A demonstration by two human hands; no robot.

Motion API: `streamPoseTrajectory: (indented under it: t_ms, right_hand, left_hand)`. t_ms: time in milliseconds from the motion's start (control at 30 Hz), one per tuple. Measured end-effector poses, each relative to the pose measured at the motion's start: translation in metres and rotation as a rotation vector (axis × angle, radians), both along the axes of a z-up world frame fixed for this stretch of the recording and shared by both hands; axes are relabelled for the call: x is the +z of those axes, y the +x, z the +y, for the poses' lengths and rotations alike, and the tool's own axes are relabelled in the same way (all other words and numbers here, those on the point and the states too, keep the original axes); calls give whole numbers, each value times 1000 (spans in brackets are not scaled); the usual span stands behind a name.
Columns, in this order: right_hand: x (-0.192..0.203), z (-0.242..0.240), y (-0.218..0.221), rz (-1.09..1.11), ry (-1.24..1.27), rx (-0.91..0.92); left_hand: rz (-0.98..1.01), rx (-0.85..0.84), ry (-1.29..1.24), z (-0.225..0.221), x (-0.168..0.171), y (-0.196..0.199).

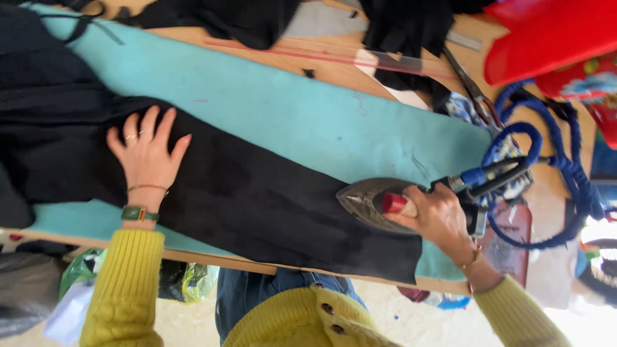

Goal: Ironing and pressing black fabric garments on a padded board using a steam iron.

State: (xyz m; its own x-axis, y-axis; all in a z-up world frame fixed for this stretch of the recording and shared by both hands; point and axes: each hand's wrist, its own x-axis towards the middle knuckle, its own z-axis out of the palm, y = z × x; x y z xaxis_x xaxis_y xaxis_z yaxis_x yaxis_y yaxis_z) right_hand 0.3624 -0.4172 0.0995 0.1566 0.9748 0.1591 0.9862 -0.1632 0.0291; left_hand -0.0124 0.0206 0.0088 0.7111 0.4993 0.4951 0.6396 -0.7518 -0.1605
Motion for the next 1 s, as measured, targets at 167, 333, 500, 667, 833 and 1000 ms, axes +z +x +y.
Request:
streamPoseTrajectory:
  t_ms: [167,333,500,667,833,1000]
  right_hand:
    - [10,76,-67,38,46,-43]
    - [26,176,-130,-35,81,-22]
    - [6,274,-169,-147,211,-29]
    - [-17,354,-192,-177,318,-66]
    - [-26,384,-196,-138,312,-91]
    - [-32,370,-185,88,108,-140]
  left_hand:
    - [8,-2,-262,39,-32,-16]
    - [55,-18,-298,58,-35,-23]
    - [61,-122,-280,80,-40,-31]
    - [86,-225,-278,98,-26,-47]
    - [28,-270,-363,103,-24,-55]
    - [6,-253,-344,105,-27,-51]
